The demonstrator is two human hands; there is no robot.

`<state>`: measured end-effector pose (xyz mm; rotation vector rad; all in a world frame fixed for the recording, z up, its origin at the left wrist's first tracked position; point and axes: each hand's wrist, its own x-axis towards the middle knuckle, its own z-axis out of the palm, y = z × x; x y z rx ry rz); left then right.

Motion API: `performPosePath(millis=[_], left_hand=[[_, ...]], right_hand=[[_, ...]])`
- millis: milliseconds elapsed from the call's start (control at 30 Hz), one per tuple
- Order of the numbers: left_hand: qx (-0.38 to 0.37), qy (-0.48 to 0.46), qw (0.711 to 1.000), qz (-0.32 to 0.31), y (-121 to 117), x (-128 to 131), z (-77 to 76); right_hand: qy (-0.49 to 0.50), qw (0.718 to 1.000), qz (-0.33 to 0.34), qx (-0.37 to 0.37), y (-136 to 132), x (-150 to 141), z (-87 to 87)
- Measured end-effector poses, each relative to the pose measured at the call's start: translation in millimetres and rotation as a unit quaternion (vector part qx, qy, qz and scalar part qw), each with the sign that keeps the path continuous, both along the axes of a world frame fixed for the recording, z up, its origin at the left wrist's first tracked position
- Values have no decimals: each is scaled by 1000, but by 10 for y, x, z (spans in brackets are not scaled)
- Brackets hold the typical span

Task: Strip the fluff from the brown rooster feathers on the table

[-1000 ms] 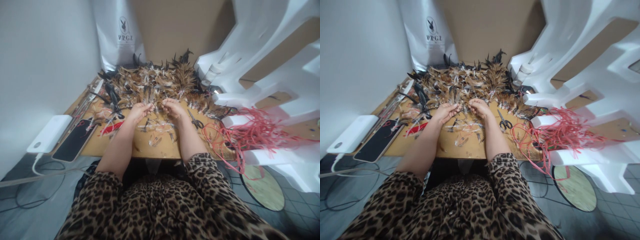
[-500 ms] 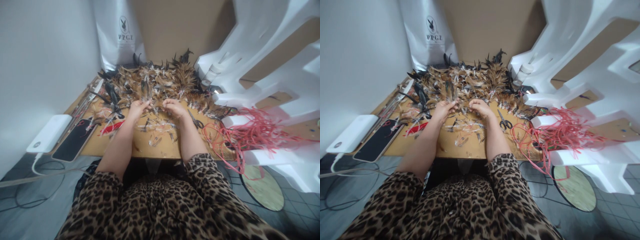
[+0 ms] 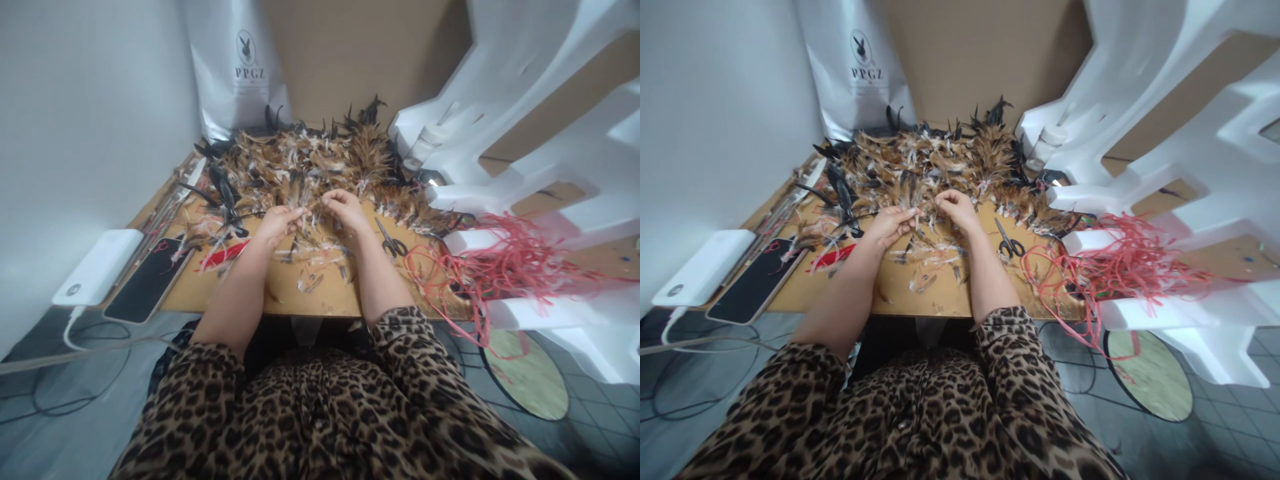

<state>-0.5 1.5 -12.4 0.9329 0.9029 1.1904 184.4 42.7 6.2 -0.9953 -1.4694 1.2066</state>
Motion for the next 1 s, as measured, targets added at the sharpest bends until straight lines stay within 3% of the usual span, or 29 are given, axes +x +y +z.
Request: performPosePath(millis=[100,167,433,567,700,1000], left_hand=[[-38,-84,995,36,16,-22,36],[-53,-110,992,39,15,-29,69],[-76,-164,983,38,18,-40,91],[-75,-161,983,53,18,-37,93],[-56,-108,989,86,5,-9,103],[-23,49,993,101,22,39,-30]], right_hand=[[25,998,-53,20,-6,-26,18],[15,999,-40,10,-40,-56,31],[-79,979,167,-84,-203,-225,-8],[-117,966,208,-97,-193,-243,-55],[-104,977,167,-84,-174,-242,-65],[63,987,47,-140,-31,-190,-126]])
